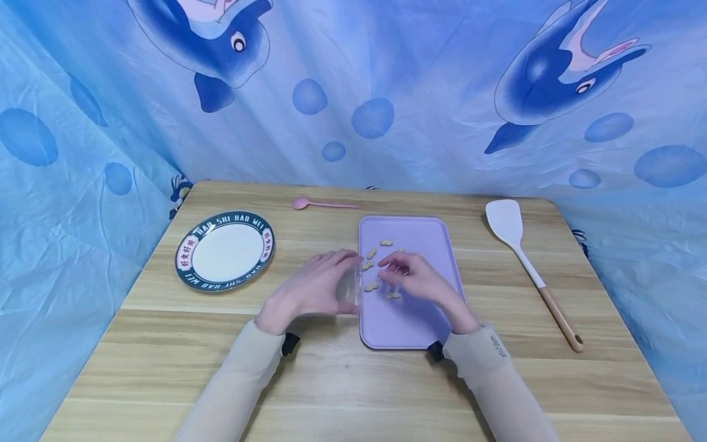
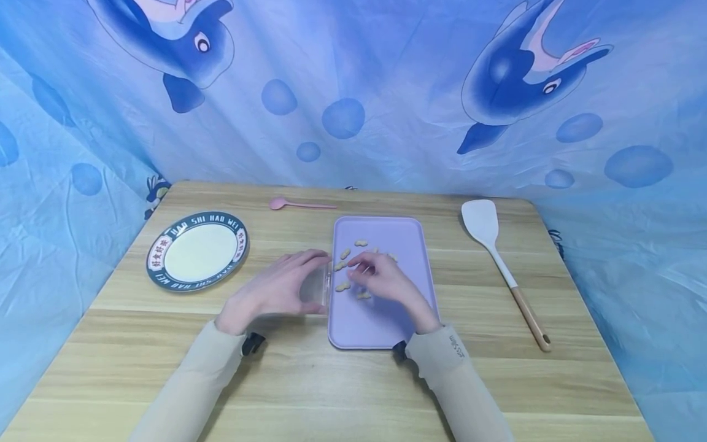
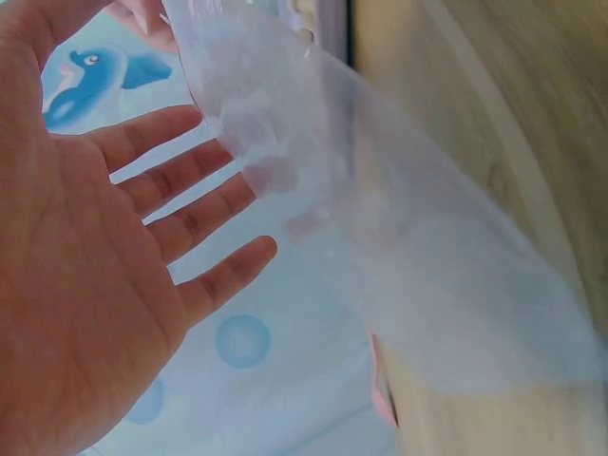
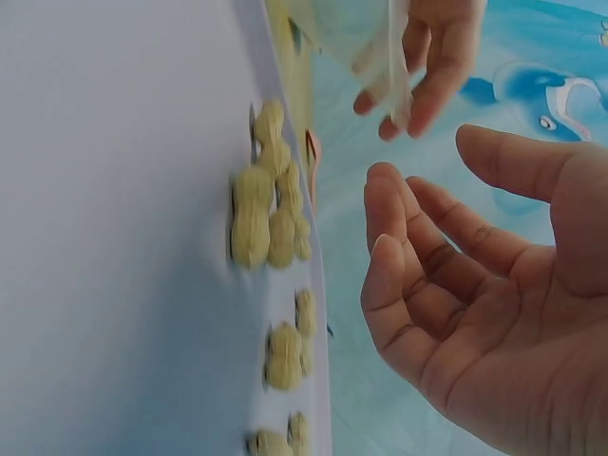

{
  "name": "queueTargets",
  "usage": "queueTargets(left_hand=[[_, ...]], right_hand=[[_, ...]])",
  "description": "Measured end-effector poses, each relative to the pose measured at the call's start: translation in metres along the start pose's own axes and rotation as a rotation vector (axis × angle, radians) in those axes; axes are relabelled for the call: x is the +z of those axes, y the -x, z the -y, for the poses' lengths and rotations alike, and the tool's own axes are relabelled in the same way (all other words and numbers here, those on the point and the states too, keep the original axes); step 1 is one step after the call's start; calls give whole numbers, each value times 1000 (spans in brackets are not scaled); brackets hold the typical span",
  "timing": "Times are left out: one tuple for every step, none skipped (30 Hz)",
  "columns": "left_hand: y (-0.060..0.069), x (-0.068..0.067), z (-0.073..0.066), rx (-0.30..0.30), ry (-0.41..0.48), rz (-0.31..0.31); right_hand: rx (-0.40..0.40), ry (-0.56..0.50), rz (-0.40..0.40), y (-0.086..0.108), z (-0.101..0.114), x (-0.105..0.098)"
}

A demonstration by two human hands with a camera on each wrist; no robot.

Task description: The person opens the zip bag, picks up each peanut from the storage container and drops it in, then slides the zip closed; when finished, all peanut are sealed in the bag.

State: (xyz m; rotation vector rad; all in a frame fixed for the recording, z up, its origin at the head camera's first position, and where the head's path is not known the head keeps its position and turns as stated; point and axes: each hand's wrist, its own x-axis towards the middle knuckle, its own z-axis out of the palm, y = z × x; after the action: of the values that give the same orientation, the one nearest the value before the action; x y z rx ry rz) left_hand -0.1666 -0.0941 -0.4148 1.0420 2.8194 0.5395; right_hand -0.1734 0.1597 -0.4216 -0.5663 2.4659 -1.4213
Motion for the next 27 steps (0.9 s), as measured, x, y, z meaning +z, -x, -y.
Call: queueTargets(left_hand=[[0, -1, -1, 6, 0, -2], [0, -2, -3, 12, 1, -4], [0, -3, -4, 19, -1, -5], [0, -4, -5, 24, -4, -7], [0, -4, -6, 29, -11, -8], [0, -5, -7, 34, -15, -11], [0, -5, -8, 38, -20, -11], [0, -5, -9, 42, -25, -11], [0, -5, -10, 45, -32, -10], [0, -5, -11, 47, -37, -9], [0, -4, -12, 48, -41, -8], [0, -4, -13, 52, -43, -10], [-1, -3, -13, 53, -49, -10], [-1, -3, -14, 57, -55, -12], [-1, -2, -14, 60, -61, -15], [-1, -1, -15, 63, -65, -17], [-1, 0, -15, 67, -69, -18], [-1, 1, -16, 72, -70, -19], [-2, 2, -16, 76, -75, -18], [-2, 3, -16, 82, -76, -18], [-2, 4, -17, 88, -75, -19], [-2, 5, -17, 91, -73, -18], [-3, 6, -18, 96, -72, -19], [-3, 7, -18, 100, -70, -21], [-3, 7, -18, 101, -74, -20], [-3, 8, -18, 102, -72, -19], [-3, 9, -18, 101, -72, -17]], right_hand=[[7, -20, 13, 0, 1, 1], [21, -47, 26, 0, 1, 2], [37, -77, 38, 0, 3, 3], [47, -106, 49, 0, 3, 4], [59, -132, 58, 0, 4, 5], [73, -156, 67, 0, 5, 6], [90, -182, 74, 1, 6, 8], [103, -204, 79, 1, 7, 9], [112, -218, 83, 1, 7, 10], [124, -232, 86, 1, 8, 11], [136, -241, 86, 1, 9, 13], [147, -254, 89, 1, 9, 14], [154, -261, 90, 0, 9, 15], [161, -272, 96, 0, 9, 16], [161, -286, 104, 0, 9, 17], [164, -303, 113, -1, 9, 18], [164, -318, 121, -1, 8, 19], [167, -335, 130, -1, 8, 20], [169, -350, 138, -2, 7, 21], [175, -368, 143, -2, 7, 22], [179, -379, 144, -2, 7, 22], [188, -387, 143, -2, 6, 23], [194, -393, 140, -2, 6, 23], [199, -397, 137, -2, 6, 24], [202, -398, 134, -2, 5, 24], [205, -397, 130, -3, 5, 25], [203, -396, 129, -3, 5, 25]])
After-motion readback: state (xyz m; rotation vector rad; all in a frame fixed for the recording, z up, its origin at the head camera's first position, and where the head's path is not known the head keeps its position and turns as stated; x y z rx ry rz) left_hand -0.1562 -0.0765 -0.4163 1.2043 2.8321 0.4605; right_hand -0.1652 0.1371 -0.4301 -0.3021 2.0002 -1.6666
